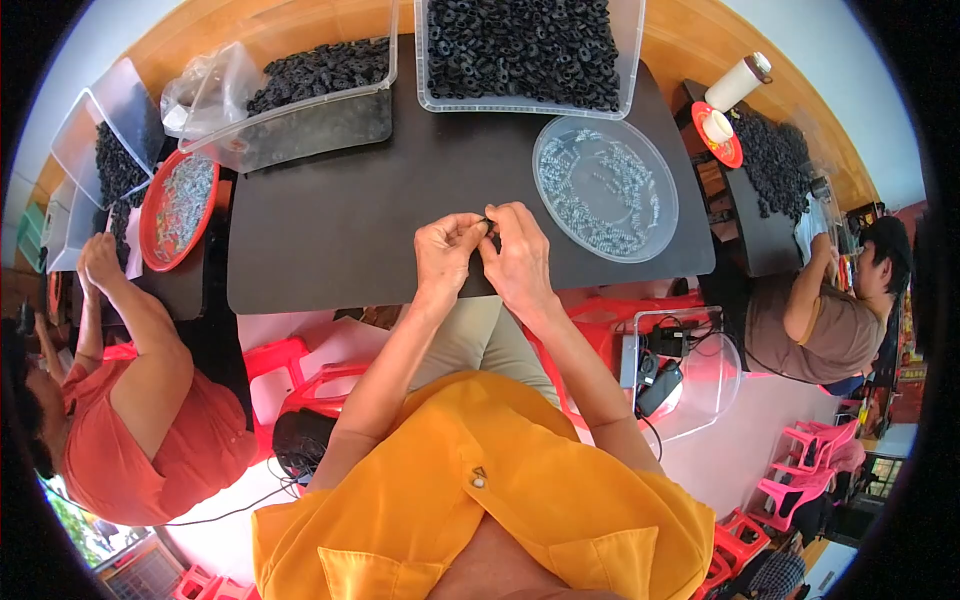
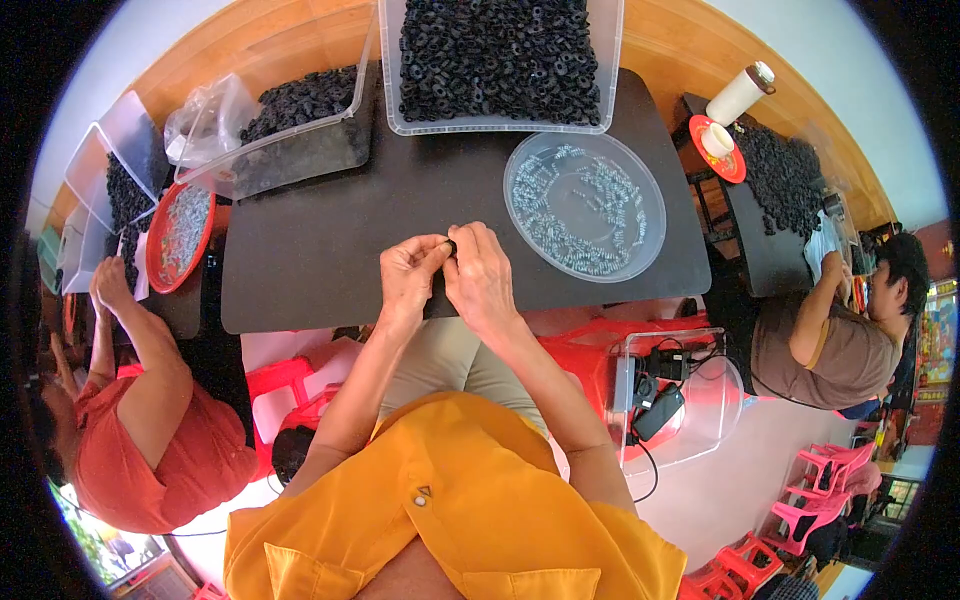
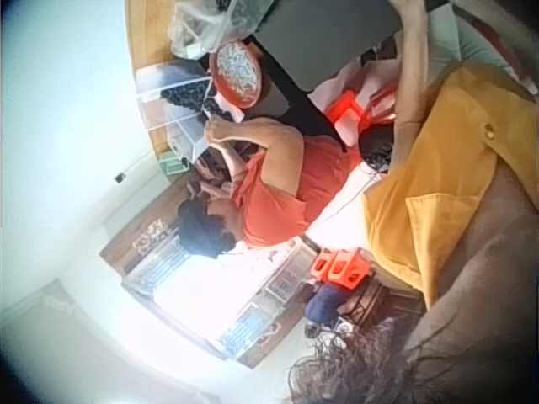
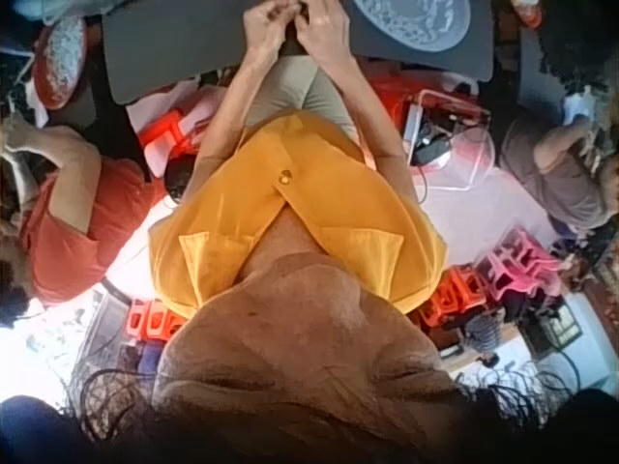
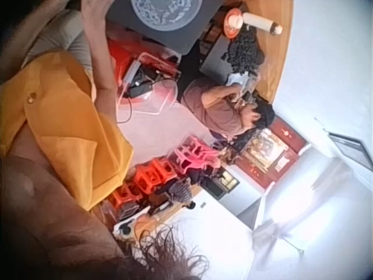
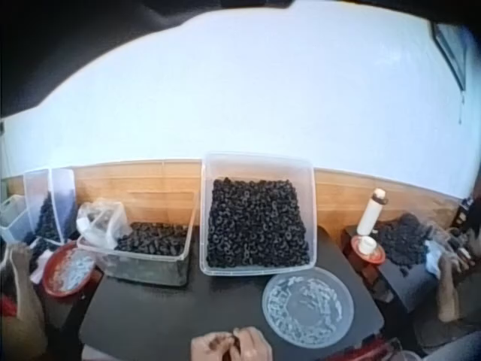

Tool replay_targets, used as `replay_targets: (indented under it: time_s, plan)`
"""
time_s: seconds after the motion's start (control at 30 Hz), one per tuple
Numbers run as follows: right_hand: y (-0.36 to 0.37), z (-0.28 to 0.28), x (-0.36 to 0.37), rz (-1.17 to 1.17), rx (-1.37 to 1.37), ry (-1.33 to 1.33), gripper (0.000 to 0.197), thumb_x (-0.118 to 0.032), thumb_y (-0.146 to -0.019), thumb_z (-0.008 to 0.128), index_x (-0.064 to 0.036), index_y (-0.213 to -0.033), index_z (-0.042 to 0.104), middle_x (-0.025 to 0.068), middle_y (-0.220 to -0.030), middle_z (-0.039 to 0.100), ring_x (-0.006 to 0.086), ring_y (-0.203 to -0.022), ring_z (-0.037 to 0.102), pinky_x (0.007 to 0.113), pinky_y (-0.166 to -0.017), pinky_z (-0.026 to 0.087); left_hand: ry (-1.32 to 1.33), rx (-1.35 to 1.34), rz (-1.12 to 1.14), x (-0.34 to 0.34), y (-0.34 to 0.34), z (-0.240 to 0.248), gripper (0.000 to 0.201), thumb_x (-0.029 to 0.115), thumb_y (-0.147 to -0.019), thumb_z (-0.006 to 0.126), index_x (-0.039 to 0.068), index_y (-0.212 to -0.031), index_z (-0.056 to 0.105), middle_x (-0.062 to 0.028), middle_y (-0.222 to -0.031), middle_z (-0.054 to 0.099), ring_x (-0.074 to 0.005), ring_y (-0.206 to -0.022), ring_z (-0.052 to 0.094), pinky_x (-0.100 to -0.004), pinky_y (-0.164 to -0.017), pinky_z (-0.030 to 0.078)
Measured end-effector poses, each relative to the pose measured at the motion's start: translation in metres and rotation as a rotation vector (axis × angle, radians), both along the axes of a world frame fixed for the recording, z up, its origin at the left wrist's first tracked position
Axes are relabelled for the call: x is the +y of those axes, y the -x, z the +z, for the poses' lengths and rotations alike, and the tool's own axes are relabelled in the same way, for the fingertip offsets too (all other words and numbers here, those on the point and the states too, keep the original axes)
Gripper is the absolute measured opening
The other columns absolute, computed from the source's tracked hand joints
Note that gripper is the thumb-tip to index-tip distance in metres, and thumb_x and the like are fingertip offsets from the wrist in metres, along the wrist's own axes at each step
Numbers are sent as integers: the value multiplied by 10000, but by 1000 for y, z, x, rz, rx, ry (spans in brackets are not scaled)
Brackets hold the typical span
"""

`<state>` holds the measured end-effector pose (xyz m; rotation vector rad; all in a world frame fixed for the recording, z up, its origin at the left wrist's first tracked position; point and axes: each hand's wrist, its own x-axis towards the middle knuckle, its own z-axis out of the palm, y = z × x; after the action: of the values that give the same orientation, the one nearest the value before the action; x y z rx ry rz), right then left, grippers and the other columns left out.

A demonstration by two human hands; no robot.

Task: Sorting and inspecting small black rubber components into different plastic containers.

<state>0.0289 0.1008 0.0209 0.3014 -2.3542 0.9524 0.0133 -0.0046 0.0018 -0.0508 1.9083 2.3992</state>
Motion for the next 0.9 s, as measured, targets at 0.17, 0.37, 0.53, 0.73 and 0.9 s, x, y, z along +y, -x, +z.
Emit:
replay_targets:
  time_s: [0.17, 0.37, 0.53, 0.73, 0.9]
  plan:
    - [0, 2, -2, 12, 59, -110, 246, 98, -665, 615, 31, -887, 536, 144, -800, 532, 301, -692, 550, 378, -596, 460, -20, 40, 34, 2, 1, -4, 99, 70, -820, 642, -6, -882, 659, 27, -678, 594, -6, -500, 439, -169, -385, 297]
    - [0, 0, -2, -2, 75, -90, 262, 64, -677, 639, 18, -919, 553, 128, -824, 551, 281, -731, 562, 364, -624, 469, -6, -28, -23, -5, 2, 9, 116, 79, -826, 639, -13, -894, 656, 11, -686, 606, -4, -477, 425, -165, -377, 296]
    - [-6, 0, -2, -22, 13, 74, 407, 1, -683, 681, -17, -1069, 554, 109, -869, 560, 255, -771, 573, 339, -644, 481, -141, -55, -98, -11, 3, 6, 152, 77, -827, 634, -33, -932, 637, -89, -794, 670, -29, -479, 467, -163, -375, 321]
    - [-17, -15, 10, -48, -30, 84, 419, -24, -696, 687, -26, -1092, 550, 107, -835, 543, 257, -751, 559, 349, -628, 466, -188, -32, -42, -34, 5, 20, 154, 95, -815, 650, 5, -939, 641, -125, -826, 683, -34, -407, 417, -172, -370, 324]
    - [-18, -21, 12, -50, 34, -25, 242, -41, -731, 660, -28, -965, 598, 87, -821, 549, 260, -744, 561, 350, -618, 473, 142, 356, 378, -88, 58, 83, 114, 108, -812, 648, 27, -892, 657, -85, -791, 673, -22, -460, 444, -166, -388, 341]
